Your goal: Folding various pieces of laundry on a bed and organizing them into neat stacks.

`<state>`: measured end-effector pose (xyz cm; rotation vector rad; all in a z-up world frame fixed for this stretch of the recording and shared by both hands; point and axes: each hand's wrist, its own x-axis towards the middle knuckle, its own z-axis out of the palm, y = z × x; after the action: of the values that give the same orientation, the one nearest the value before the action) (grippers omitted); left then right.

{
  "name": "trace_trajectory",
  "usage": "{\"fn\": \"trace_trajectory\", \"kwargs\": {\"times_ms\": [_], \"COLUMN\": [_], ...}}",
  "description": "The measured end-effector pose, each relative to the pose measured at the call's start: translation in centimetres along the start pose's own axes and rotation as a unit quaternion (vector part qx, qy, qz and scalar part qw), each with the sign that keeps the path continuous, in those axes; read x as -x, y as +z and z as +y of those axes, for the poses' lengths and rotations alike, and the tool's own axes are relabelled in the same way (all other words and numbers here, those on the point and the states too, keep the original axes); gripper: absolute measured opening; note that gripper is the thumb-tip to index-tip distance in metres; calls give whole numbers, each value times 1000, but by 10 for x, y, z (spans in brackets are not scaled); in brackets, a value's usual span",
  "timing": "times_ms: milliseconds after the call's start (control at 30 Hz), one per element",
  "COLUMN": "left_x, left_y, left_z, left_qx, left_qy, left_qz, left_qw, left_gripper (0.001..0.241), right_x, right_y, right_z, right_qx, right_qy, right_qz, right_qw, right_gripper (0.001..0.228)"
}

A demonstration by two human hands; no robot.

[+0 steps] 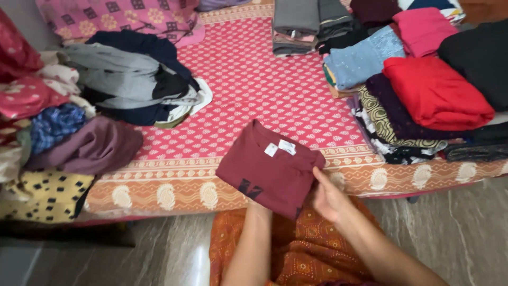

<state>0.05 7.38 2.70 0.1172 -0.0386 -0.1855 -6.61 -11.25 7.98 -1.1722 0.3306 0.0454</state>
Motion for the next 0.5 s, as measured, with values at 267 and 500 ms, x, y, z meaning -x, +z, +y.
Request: {"fn": "trace_trajectory", "kwargs": {"times_ms": [267, 500], "left_x": [-33, -143], "left_y": [28, -29], "left_z": [-10, -6], "left_qx": [21, 31], "left_qy": [-90, -142], "left_qz": [27, 72], "left_qw": [995, 987], "left_gripper": [73, 68], "right_x": [-50, -142], "right_y": [-13, -38], "right_z": [9, -6], "right_qx": [-253, -233], "right_qy": [217, 191], "right_qz": [-11, 40], "right_qw": [943, 953], "right_gripper": [58, 48]}}
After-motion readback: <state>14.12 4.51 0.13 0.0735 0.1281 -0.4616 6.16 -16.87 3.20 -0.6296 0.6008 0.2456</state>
